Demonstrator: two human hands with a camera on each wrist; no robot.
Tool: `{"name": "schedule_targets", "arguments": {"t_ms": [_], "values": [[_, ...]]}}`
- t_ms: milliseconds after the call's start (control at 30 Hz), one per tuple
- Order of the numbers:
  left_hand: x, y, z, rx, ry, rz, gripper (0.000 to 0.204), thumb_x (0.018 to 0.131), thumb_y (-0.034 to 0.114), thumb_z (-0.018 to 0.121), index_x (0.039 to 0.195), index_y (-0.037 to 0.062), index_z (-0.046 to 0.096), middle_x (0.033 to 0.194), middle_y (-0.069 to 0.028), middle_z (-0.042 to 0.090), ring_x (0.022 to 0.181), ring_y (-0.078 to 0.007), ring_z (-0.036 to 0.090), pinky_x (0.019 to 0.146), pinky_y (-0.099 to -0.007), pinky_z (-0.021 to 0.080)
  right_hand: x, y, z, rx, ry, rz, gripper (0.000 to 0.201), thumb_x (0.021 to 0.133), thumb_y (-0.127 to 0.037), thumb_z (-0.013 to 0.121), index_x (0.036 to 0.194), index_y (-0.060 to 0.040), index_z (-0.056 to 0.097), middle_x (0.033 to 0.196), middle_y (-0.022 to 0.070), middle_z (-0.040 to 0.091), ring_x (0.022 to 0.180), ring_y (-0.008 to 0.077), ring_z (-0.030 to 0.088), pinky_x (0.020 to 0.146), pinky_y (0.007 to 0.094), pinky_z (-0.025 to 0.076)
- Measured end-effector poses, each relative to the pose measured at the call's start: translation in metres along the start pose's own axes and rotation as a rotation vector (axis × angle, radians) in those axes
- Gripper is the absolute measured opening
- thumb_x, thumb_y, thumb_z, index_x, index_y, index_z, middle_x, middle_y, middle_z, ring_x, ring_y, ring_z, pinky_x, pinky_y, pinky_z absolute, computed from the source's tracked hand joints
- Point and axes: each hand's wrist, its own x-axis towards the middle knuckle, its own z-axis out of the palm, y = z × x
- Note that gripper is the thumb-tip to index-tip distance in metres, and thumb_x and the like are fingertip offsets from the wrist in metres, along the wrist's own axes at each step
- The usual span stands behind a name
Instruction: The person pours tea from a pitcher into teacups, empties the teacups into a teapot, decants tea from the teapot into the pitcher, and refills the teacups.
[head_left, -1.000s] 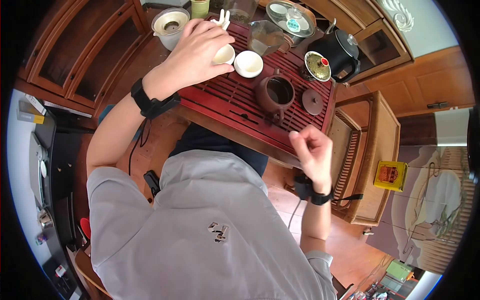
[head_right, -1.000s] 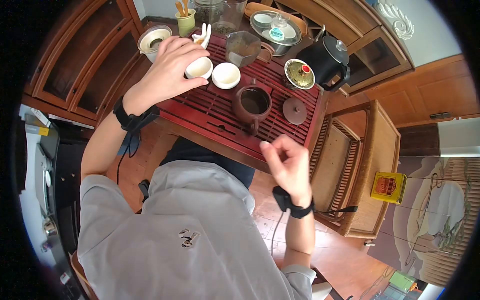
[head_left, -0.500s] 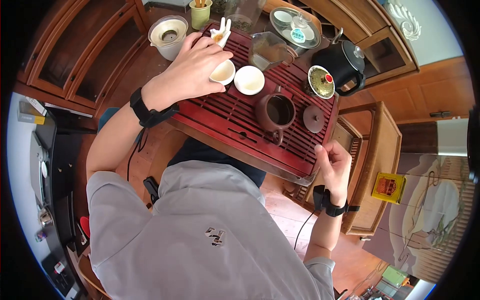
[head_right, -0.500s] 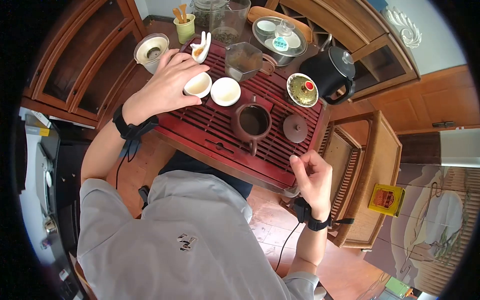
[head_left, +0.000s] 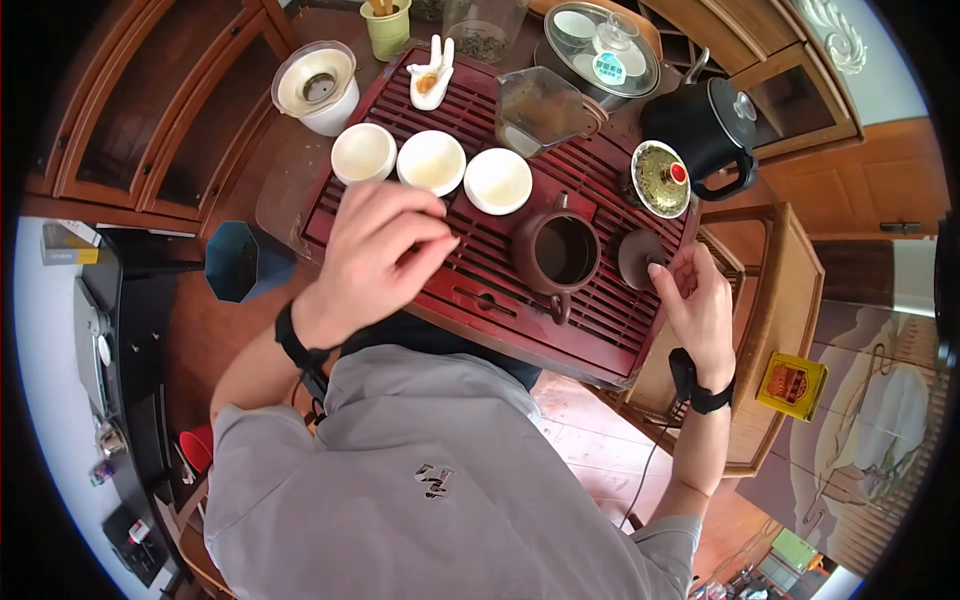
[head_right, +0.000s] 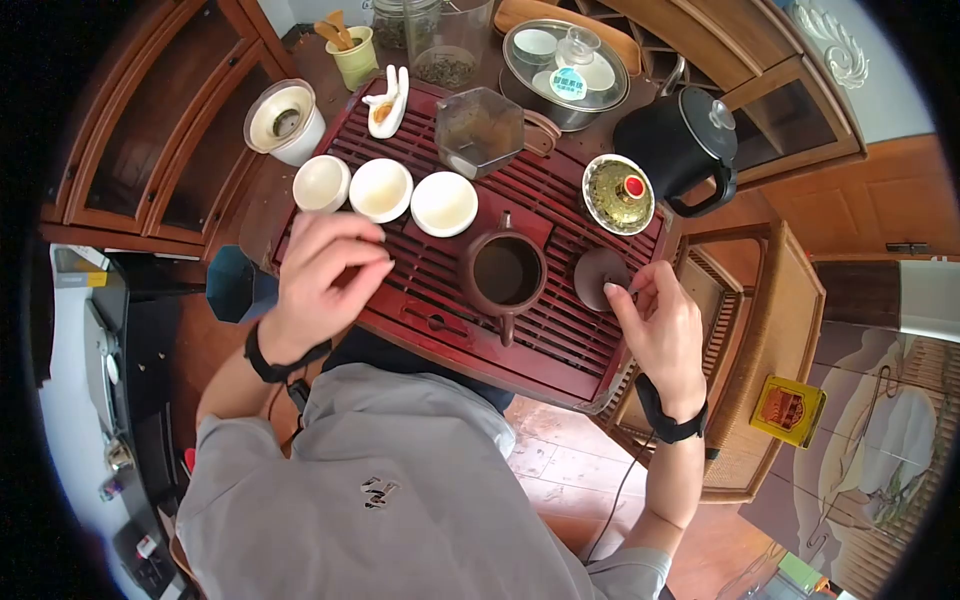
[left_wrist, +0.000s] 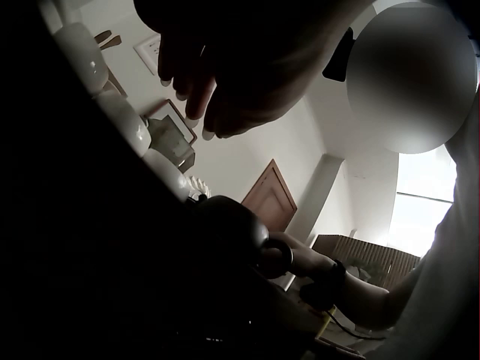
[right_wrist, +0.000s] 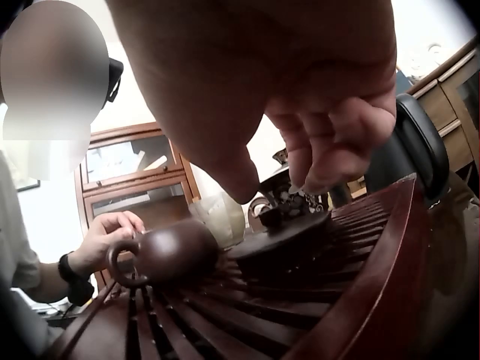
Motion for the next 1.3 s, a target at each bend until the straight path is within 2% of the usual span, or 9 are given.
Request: {"name": "schedule_targets", "arguments": {"t_ms": [167,300,500,567,733,933,1100,1200,1300], "values": [[-0.023,-0.002,0.007,-0.037,-0.008,-0.072,0.025,0.067,0.004,0.086,0.077,0.0074,0.063,0.090,-0.0052,0.063,0.077,-0.0237,0.056,0.070,-0.0351,0.042,0.013,-0.004,0.006,-0.272,-0.127,-0.100,0.032,0.089,-0.029,0.075,0.084,-0.0045,0.055,0.065,0.0117,0.059,0.056,0.0315,0.060,0.053,0.0416,0.047],[-0.028,-0.008,0.006,-0.079,0.003,-0.135,0.025,0.067,0.002,0.086,0.077,0.0046,0.062,0.084,-0.0081,0.060,0.073,-0.0253,0.055,0.064,-0.0341,0.044,0.021,-0.005,0.008,-0.302,-0.183,-0.148,0.023,0.091,-0.022,0.068,0.081,-0.0049,0.056,0.066,0.0146,0.061,0.062,0.0394,0.062,0.056,0.0468,0.048],[-0.025,-0.010,-0.005,-0.147,-0.034,-0.143,0.024,0.070,0.000,0.084,0.080,0.0035,0.063,0.082,-0.0078,0.060,0.070,-0.0247,0.055,0.062,-0.0337,0.044,0.028,-0.022,-0.002,-0.274,-0.128,-0.192,0.019,0.088,-0.013,0.066,0.074,-0.0044,0.055,0.062,0.0131,0.058,0.055,0.0336,0.060,0.052,0.0418,0.047],[-0.022,-0.011,-0.008,-0.141,-0.004,-0.183,0.025,0.066,0.007,0.087,0.077,0.0073,0.064,0.080,-0.0042,0.060,0.066,-0.0233,0.055,0.059,-0.0341,0.040,0.024,-0.044,-0.013,-0.220,-0.106,-0.199,0.018,0.086,-0.011,0.068,0.073,-0.0048,0.055,0.061,0.0111,0.056,0.051,0.0298,0.059,0.049,0.0388,0.046],[0.000,-0.017,-0.028,-0.165,-0.121,-0.077,0.027,0.063,0.007,0.087,0.081,0.0078,0.068,0.084,-0.0031,0.065,0.065,-0.0224,0.055,0.059,-0.0329,0.040,0.021,-0.083,-0.004,-0.166,-0.165,-0.421,0.022,0.082,-0.016,0.070,0.071,-0.0074,0.053,0.061,0.0084,0.054,0.051,0.0292,0.058,0.047,0.0406,0.046],[0.020,-0.023,-0.043,-0.160,-0.283,0.048,0.029,0.061,0.010,0.086,0.086,0.0070,0.070,0.089,-0.0032,0.066,0.070,-0.0227,0.057,0.061,-0.0339,0.045,0.029,-0.094,0.023,-0.236,-0.159,-0.457,0.020,0.079,-0.019,0.070,0.074,-0.0069,0.055,0.061,0.0072,0.054,0.051,0.0266,0.058,0.046,0.0390,0.047],[0.049,-0.026,-0.054,-0.130,-0.586,0.204,0.041,0.069,0.014,0.083,0.105,0.0023,0.067,0.106,-0.0074,0.062,0.075,-0.0220,0.059,0.067,-0.0347,0.048,0.026,-0.099,0.033,-0.199,-0.162,-0.388,0.023,0.081,-0.017,0.072,0.073,-0.0057,0.054,0.062,0.0089,0.053,0.052,0.0301,0.057,0.047,0.0414,0.045],[0.064,-0.020,-0.056,-0.151,-0.704,0.223,0.046,0.065,0.015,0.083,0.107,0.0025,0.069,0.109,-0.0092,0.064,0.080,-0.0266,0.061,0.072,-0.0377,0.051,0.022,-0.096,0.037,-0.152,-0.140,-0.327,0.027,0.081,-0.020,0.076,0.074,-0.0059,0.054,0.062,0.0084,0.054,0.052,0.0303,0.057,0.047,0.0413,0.045],[0.080,-0.013,-0.057,-0.090,-0.814,0.323,0.055,0.068,0.016,0.082,0.119,0.0027,0.067,0.125,-0.0119,0.059,0.081,-0.0248,0.061,0.076,-0.0370,0.052,0.006,-0.099,0.028,-0.109,-0.070,-0.164,0.041,0.077,-0.035,0.085,0.080,-0.0057,0.057,0.067,0.0066,0.058,0.054,0.0267,0.061,0.049,0.0375,0.048]]}}
